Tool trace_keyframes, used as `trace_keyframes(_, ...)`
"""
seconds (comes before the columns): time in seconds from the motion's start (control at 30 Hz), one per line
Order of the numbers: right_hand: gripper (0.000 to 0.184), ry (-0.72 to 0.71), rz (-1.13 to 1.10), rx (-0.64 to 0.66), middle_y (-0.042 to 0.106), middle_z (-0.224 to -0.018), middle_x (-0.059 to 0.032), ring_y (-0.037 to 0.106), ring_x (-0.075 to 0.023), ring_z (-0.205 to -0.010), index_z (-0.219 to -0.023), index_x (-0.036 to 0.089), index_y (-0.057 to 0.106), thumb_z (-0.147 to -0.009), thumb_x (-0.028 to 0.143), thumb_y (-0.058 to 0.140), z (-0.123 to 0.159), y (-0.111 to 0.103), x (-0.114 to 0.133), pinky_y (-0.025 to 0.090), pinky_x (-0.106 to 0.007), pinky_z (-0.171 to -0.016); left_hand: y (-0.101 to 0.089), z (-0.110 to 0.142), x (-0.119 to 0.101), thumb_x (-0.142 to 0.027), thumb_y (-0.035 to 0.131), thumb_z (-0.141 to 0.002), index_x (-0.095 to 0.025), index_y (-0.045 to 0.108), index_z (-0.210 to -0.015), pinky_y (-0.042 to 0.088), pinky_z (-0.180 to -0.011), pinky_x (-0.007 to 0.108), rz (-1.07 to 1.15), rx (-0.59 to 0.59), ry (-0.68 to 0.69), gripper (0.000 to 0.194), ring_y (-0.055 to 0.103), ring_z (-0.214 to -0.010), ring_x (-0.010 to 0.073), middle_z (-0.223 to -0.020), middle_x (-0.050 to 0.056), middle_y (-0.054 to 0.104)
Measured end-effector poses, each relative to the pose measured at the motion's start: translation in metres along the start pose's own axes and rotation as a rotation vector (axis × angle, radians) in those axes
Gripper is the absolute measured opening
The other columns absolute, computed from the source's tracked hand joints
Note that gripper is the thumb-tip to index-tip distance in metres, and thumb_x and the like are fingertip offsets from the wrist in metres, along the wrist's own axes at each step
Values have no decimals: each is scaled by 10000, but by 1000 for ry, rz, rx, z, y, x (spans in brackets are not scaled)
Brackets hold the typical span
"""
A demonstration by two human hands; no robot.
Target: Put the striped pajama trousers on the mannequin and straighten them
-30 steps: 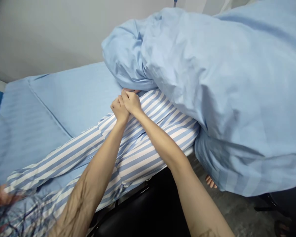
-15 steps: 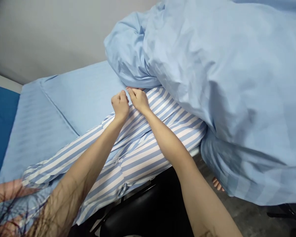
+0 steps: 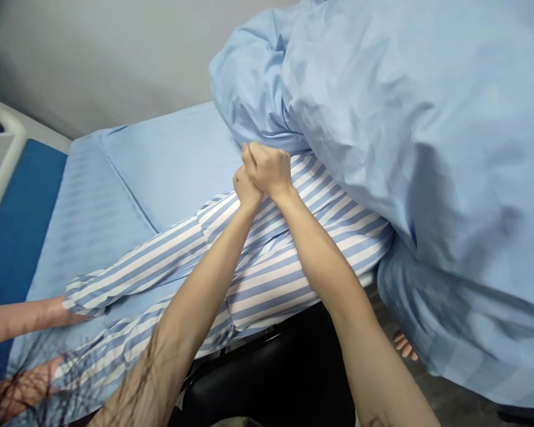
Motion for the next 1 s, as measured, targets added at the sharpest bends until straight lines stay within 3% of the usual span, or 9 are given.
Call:
trace_keyframes(0.17,526,-144,245,-114,501,-615,-17,575,-142,-681,-661,175,487,-1009,471,226,-5,-23,14,410,-280,-714,-4,0,-5,-365,372,-954,-208,572,-718,390,-739,273,17,1,0,347,595,-843,194,-795,67,680)
trace_keyframes(0.37,632,33,163,-129,489,-643,-19,561,-134,-706,-715,158,512,-997,513,71,-18,-6,-55,387,-268,-693,0,3,-3,-367,410,-950,-199,499,-623,379,-723,257,123,-14,7,379,575,-777,156,-694,22,619)
trace_keyframes(0.5,532,169,172,-68,497,-607,-10,518,-133,-683,-677,167,510,-1003,479,227,-13,11,-84,365,-258,-671,-5,-10,-1,-302,445,-932,-193,457,-533,352,-616,230,205,233,36,414,478,-575,91,-508,-32,489)
trace_keyframes(0.6,480,198,195,-59,512,-599,-20,512,-145,-684,-650,176,501,-1000,424,284,-9,11,-82,352,-264,-669,-63,-26,12,-247,457,-909,-189,441,-485,314,-538,223,211,309,17,429,382,-472,60,-431,-54,400)
trace_keyframes(0.7,460,210,218,-52,521,-599,-34,514,-157,-684,-628,182,491,-991,401,315,-8,9,-77,341,-272,-668,-168,-30,49,-312,457,-893,-193,438,-508,265,-469,238,162,158,-40,404,330,-429,65,-429,-54,386)
trace_keyframes(0.77,457,208,232,-44,525,-601,-40,514,-160,-686,-621,183,488,-988,401,326,-7,10,-76,336,-275,-670,-242,-19,85,-310,467,-864,-194,418,-500,250,-458,242,64,-19,-72,385,314,-431,70,-430,-51,371)
trace_keyframes(0.83,467,197,244,-40,520,-591,-39,507,-158,-678,-615,183,487,-990,406,319,-7,11,-77,332,-274,-665,-299,-2,129,-296,468,-835,-197,375,-473,251,-463,243,-65,-157,-158,386,314,-442,74,-420,-47,345)
trace_keyframes(0.9,480,185,256,-40,509,-571,-32,492,-151,-655,-607,185,482,-990,417,310,-6,10,-77,326,-273,-653,-335,15,173,-301,434,-827,-207,340,-474,236,-457,248,-93,-310,-309,377,282,-436,78,-415,-52,303)
trace_keyframes(1.0,488,187,285,-37,503,-545,-28,472,-148,-618,-589,190,477,-983,433,319,-5,3,-69,313,-277,-630,-347,25,211,-329,465,-788,-201,372,-482,234,-471,253,-96,-346,-410,345,288,-442,80,-418,-58,308)
Point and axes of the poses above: each hand's wrist, its own z-axis away from the middle knuckle, its own y-axis out of the palm, x = y × z, the point moved 6 cm from there along -z, towards the middle knuckle
